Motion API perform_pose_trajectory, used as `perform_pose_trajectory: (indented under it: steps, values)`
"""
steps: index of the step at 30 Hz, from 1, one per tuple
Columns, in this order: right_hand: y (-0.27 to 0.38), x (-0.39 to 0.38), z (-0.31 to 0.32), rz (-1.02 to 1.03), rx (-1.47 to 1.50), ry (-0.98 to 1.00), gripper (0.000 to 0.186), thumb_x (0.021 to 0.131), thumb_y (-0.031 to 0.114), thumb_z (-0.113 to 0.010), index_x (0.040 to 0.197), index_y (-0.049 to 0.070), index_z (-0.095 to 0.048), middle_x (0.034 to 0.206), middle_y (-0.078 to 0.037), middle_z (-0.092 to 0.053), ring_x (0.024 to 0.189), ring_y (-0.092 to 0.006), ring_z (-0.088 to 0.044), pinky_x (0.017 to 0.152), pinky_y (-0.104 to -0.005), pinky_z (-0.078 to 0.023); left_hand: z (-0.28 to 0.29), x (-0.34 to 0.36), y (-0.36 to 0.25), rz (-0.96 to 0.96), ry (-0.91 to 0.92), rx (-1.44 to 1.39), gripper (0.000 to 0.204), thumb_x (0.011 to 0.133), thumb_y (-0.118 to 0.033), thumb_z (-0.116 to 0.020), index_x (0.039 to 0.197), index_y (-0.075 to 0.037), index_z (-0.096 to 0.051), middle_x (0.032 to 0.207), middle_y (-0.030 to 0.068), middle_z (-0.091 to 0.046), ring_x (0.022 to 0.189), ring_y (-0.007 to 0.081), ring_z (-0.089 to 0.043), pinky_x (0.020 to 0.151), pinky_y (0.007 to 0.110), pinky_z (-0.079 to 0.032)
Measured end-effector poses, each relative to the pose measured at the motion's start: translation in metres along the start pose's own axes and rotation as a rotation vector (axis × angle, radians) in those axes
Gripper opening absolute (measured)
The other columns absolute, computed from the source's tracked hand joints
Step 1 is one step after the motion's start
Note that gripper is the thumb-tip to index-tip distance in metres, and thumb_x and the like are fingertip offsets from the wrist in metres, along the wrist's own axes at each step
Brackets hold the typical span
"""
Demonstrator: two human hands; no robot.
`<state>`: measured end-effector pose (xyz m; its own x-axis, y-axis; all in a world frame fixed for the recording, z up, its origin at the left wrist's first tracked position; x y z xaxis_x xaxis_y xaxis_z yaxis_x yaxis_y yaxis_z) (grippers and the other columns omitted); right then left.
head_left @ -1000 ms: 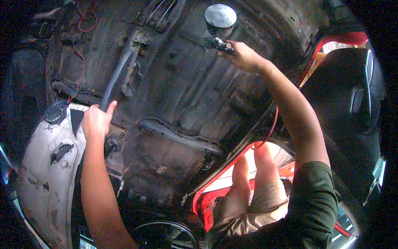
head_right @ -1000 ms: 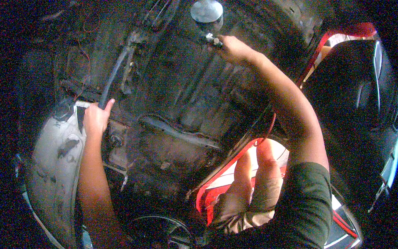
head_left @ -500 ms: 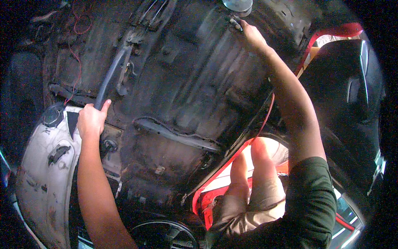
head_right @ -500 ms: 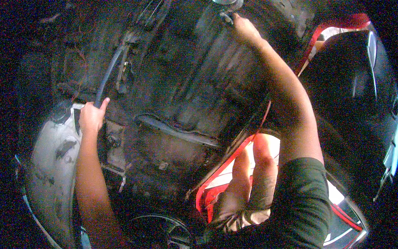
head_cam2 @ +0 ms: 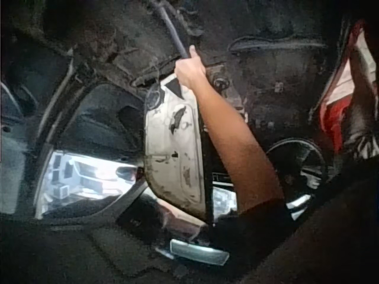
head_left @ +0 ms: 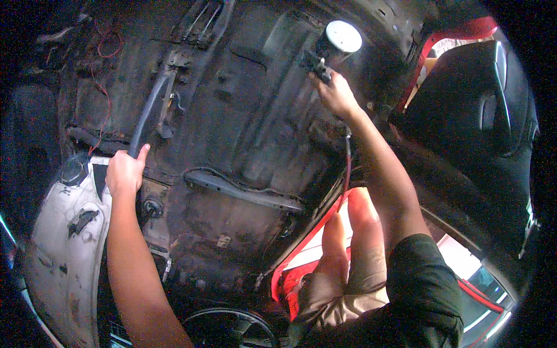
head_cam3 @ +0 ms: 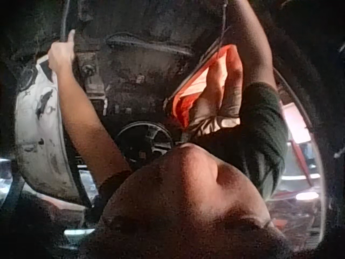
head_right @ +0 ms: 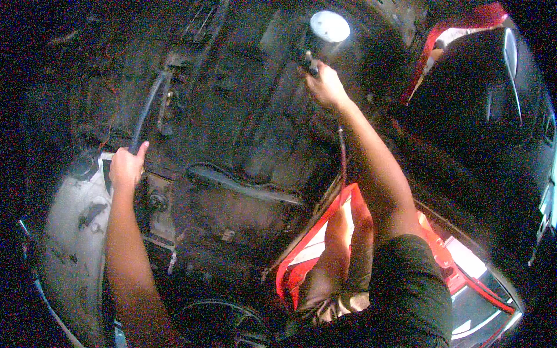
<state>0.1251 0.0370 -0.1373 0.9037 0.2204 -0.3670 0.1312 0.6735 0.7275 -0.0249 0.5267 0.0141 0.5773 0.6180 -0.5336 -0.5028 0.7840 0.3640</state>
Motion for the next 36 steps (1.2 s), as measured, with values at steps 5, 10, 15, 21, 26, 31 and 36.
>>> perform_pose_trajectory:
  steps: [5, 10, 15, 21, 26, 31, 36]
  values:
    - [0.001, 0.026, 0.021, -0.146, 0.046, -0.159, 0.045, 0.097, 0.045, -0.064, 0.099, 0.001, -0.067, 0.074, -0.007, -0.064, 0.067, -0.0171, -0.059, 0.066, -0.0362, -0.049, 0.003, -0.004, -0.003, 0.019, -0.045, 0.049, 0.066, 0.087, -0.065, -0.064, 0.097, -0.001, -0.074, 0.101, 0.0248, -0.073, 0.099, 0.0422, -0.07, 0.086, 0.052, -0.054]
    - [-0.029, 0.04, 0.036, -0.213, 0.066, -0.2, 0.048, 0.096, 0.047, -0.065, 0.1, -0.001, -0.068, 0.079, -0.013, -0.067, 0.074, -0.0254, -0.063, 0.07, -0.0398, -0.05, 0.006, -0.005, -0.005, -0.003, -0.044, -0.009, 0.063, 0.086, -0.065, -0.065, 0.095, -0.003, -0.074, 0.1, 0.0225, -0.073, 0.098, 0.0408, -0.07, 0.085, 0.051, -0.055]
    - [-0.081, 0.029, 0.058, -0.316, 0.008, -0.259, 0.053, 0.094, 0.05, -0.066, 0.104, -0.002, -0.07, 0.091, -0.024, -0.073, 0.088, -0.0385, -0.072, 0.08, -0.0455, -0.053, 0.01, -0.007, -0.007, -0.031, -0.129, 0.035, 0.065, 0.085, -0.066, -0.066, 0.098, -0.003, -0.074, 0.1, 0.0225, -0.073, 0.098, 0.0408, -0.07, 0.085, 0.05, -0.055]
    - [-0.129, 0.003, 0.096, -0.366, -0.072, -0.332, 0.045, 0.097, 0.042, -0.066, 0.087, -0.002, -0.067, 0.066, -0.006, -0.061, 0.057, -0.0162, -0.056, 0.057, -0.0377, -0.046, 0.011, -0.006, -0.008, -0.033, -0.137, 0.042, 0.071, 0.084, -0.066, -0.066, 0.111, -0.001, -0.073, 0.106, 0.0235, -0.073, 0.102, 0.0409, -0.069, 0.089, 0.05, -0.054]
    - [-0.15, -0.02, 0.126, -0.467, -0.226, -0.313, 0.056, 0.096, 0.047, -0.064, 0.1, -0.01, -0.068, 0.09, -0.022, -0.071, 0.083, -0.0318, -0.068, 0.077, -0.0436, -0.051, 0.003, -0.001, -0.007, 0.003, -0.02, 0.078, 0.074, 0.086, -0.066, -0.065, 0.117, 0.0, -0.071, 0.112, 0.0255, -0.071, 0.108, 0.0409, -0.068, 0.092, 0.051, -0.054]
    - [-0.162, -0.05, 0.146, -0.592, -0.358, -0.281, 0.065, 0.094, 0.052, -0.064, 0.104, -0.011, -0.067, 0.102, -0.034, -0.069, 0.104, -0.0471, -0.066, 0.087, -0.0497, -0.05, 0.004, -0.003, -0.009, -0.035, -0.068, 0.078, 0.073, 0.086, -0.067, -0.063, 0.113, 0.001, -0.071, 0.109, 0.0254, -0.072, 0.104, 0.0411, -0.069, 0.089, 0.05, -0.054]
    - [-0.163, -0.039, 0.124, -0.465, -0.396, -0.211, 0.058, 0.095, 0.049, -0.064, 0.102, -0.008, -0.067, 0.095, -0.032, -0.069, 0.098, -0.0455, -0.068, 0.084, -0.049, -0.051, 0.001, -0.002, -0.008, -0.045, -0.052, 0.064, 0.072, 0.086, -0.067, -0.063, 0.111, 0.0, -0.072, 0.106, 0.0253, -0.072, 0.102, 0.0415, -0.069, 0.087, 0.05, -0.054]
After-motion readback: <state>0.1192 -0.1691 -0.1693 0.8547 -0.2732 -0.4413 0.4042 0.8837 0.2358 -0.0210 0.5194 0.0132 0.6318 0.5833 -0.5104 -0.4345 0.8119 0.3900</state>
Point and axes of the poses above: each hand's wrist, its own x-axis towards the middle knuckle, its own z-axis out of the back of the hand, y = z × x, the point moved 8 cm from there along x, towards the middle knuckle
